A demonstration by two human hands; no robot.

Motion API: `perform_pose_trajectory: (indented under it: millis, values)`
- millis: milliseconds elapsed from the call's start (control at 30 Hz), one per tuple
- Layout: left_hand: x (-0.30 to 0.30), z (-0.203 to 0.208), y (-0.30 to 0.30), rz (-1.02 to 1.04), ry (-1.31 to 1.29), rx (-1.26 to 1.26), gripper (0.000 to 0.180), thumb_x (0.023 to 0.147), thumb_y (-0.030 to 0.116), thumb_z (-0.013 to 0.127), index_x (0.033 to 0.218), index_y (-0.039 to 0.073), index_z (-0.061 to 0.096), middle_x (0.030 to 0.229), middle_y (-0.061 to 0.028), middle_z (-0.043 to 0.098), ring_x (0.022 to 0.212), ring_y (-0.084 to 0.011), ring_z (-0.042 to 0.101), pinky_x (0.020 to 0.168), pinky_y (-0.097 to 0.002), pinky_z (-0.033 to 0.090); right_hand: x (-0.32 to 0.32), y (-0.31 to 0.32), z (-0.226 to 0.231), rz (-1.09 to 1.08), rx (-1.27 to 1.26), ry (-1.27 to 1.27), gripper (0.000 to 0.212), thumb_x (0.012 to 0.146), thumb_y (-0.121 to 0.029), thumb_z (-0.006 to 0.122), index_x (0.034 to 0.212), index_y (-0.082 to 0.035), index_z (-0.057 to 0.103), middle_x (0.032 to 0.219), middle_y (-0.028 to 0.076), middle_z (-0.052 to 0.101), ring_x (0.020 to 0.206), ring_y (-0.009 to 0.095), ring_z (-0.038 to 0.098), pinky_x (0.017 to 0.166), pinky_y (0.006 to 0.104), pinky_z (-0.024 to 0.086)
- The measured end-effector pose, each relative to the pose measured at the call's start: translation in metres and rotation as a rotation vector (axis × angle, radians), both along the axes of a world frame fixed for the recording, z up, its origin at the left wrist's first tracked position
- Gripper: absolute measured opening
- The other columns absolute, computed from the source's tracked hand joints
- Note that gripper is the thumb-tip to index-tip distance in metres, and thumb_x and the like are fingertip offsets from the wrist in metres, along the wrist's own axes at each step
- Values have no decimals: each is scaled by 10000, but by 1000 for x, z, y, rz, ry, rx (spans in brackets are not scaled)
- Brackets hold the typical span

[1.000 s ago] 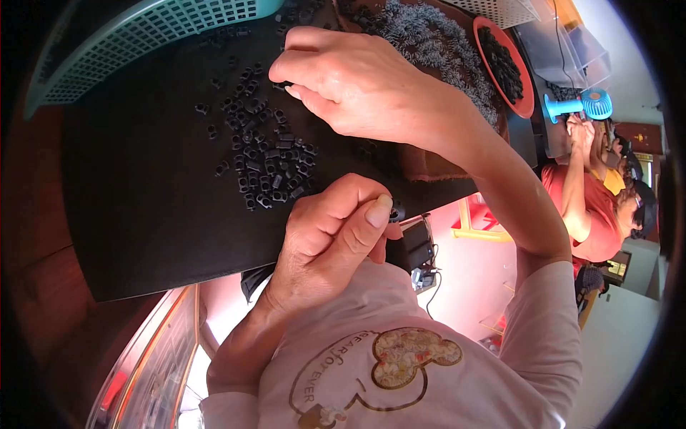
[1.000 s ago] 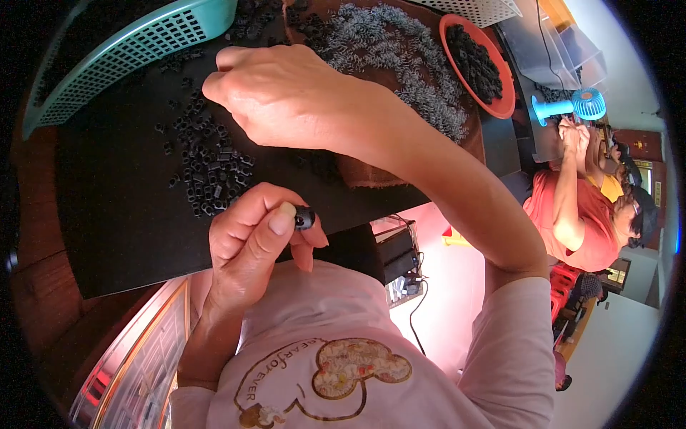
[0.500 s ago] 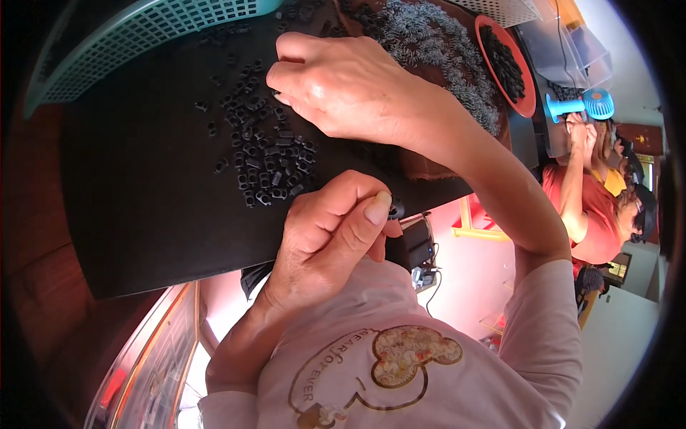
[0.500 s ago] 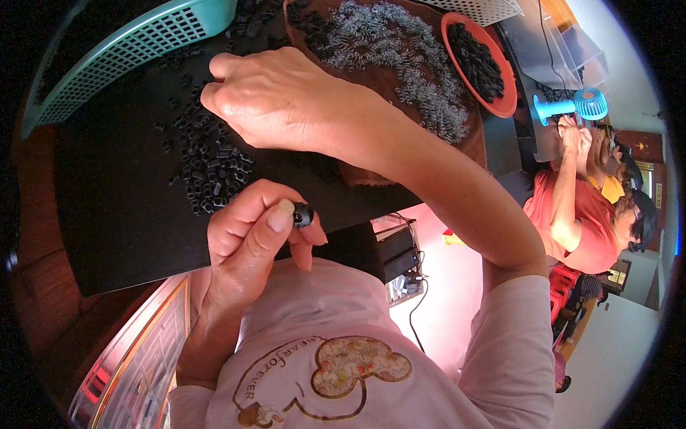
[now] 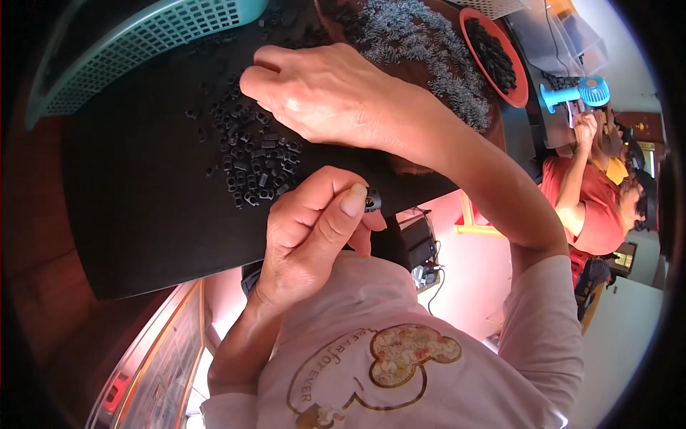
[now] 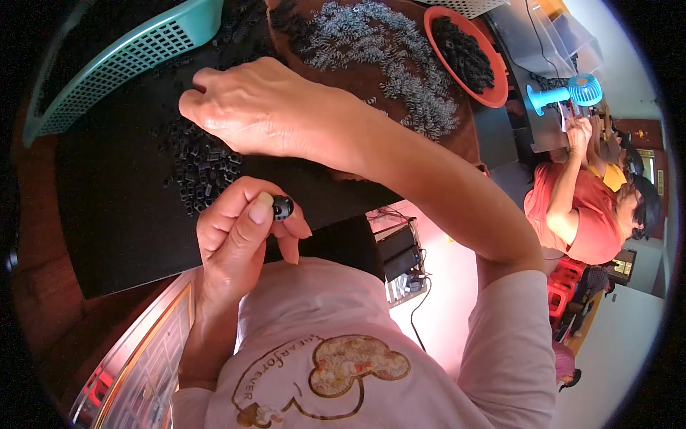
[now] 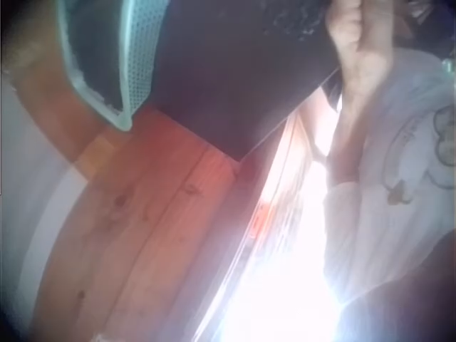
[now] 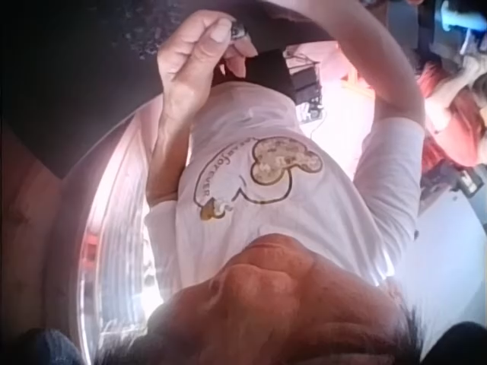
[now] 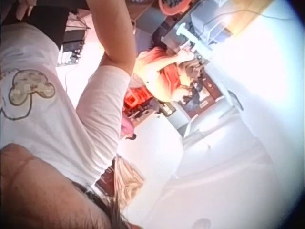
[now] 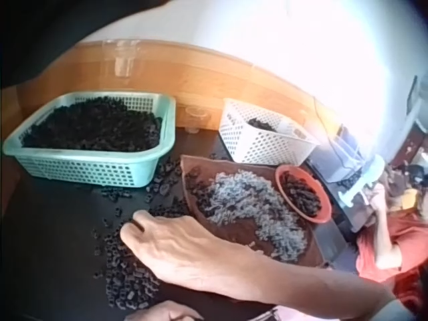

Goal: Assembling small black plastic components by inserting small metal pins into them.

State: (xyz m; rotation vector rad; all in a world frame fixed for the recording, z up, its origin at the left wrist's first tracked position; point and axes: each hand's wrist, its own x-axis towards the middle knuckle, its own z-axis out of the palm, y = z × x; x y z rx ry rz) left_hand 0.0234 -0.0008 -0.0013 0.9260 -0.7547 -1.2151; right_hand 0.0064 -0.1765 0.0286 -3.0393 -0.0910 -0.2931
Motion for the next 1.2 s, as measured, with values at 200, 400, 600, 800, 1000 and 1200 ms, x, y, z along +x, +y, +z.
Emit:
perform_pose_trajectory:
  millis: [200,400,600,800,1000,1200]
  values:
    - [-5,4,0,68,152,46,252,1030,217,484,1015,-18,573,833,-89,649,623,-106,575,576,-241,486,-31,-14,7,-8,237,-218,104,785,-73,637,847,-33,563,819,106,583,752,291,640,605,402,526]
    - [-9,4,-2,195,156,-5,289,1029,250,488,1038,-29,562,825,-111,663,599,-120,584,585,-255,493,-81,-2,27,-87,699,-250,91,820,-52,675,856,-37,592,773,81,549,671,269,584,559,356,446]
    - [-8,0,-4,186,156,-32,284,1028,245,490,1045,-30,561,830,-126,672,576,-133,585,573,-257,493,-109,15,38,-236,1030,-181,93,813,24,640,878,-18,588,735,23,596,611,77,530,533,246,412]
    - [-9,2,-8,212,177,-55,281,1028,248,489,1048,-22,566,822,-129,669,566,-129,579,537,-252,494,-113,25,31,-249,1271,-242,59,887,-32,650,903,-11,598,754,7,627,630,44,546,536,205,426]
    - [-9,1,-7,231,219,-58,283,1028,251,485,1062,-18,565,817,-126,667,571,-136,581,526,-253,499,-113,27,33,-292,1459,-97,63,903,-49,642,936,2,624,744,21,638,598,50,573,511,207,458]
    - [-11,-2,-3,231,225,-69,282,1023,253,496,1076,-15,563,828,-123,667,644,-143,616,524,-255,506,-115,30,34,-279,1507,-82,60,908,-51,639,908,6,618,752,35,658,592,55,582,496,201,459]
